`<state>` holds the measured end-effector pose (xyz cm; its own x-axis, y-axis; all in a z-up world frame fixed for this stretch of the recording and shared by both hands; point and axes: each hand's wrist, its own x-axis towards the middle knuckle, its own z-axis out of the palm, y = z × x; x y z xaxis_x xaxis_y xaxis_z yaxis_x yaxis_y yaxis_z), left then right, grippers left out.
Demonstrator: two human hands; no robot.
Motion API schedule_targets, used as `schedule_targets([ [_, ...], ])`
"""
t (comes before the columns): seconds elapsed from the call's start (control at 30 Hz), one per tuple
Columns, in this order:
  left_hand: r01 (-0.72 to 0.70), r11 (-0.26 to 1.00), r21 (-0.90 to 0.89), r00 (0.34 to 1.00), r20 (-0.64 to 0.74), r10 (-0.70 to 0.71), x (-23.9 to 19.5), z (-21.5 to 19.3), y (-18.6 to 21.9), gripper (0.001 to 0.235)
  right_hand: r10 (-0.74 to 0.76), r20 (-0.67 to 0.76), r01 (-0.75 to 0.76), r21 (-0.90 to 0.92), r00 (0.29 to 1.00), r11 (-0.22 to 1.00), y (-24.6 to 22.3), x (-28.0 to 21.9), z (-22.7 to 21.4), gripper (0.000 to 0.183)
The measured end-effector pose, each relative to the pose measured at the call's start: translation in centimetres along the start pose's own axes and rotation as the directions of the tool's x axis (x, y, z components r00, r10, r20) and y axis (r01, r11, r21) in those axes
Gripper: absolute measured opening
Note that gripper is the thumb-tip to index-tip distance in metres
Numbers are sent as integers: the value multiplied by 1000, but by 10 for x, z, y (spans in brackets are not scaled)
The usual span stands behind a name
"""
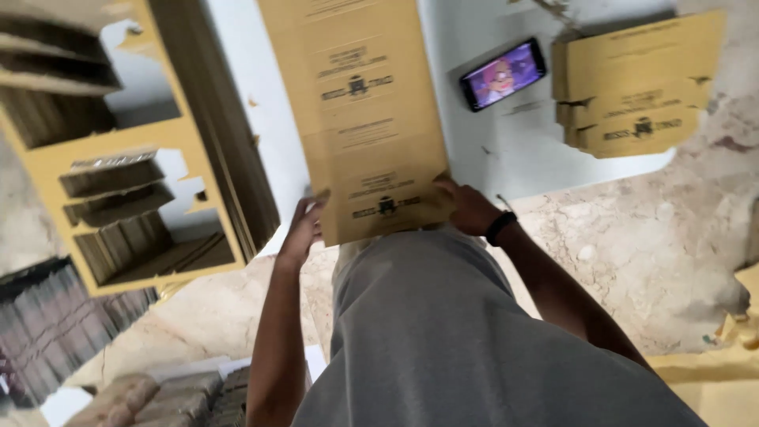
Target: Manually removing waste material from pre-cut cardboard sheets to produce final shapes and stacking them.
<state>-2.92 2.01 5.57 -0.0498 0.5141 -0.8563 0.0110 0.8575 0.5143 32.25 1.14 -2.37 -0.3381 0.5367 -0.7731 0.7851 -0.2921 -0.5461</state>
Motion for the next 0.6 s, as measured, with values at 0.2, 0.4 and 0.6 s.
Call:
schedule_targets([
  [0.2, -93, 951, 294, 995, -4, 99, 77, -20, -51, 43, 86, -270, -137, -177, 959, 975, -12, 11, -10, 55],
  [0.4, -20, 950, 312, 999, 30, 11, 57, -18, 30, 66, -86, -256, 106, 64, 963, 992, -106, 74, 18, 27],
  [0.6, -20, 674, 738, 998, 57, -32, 102, -26, 40, 66, 24, 29, -34, 440, 999, 897, -225, 65, -12, 36],
])
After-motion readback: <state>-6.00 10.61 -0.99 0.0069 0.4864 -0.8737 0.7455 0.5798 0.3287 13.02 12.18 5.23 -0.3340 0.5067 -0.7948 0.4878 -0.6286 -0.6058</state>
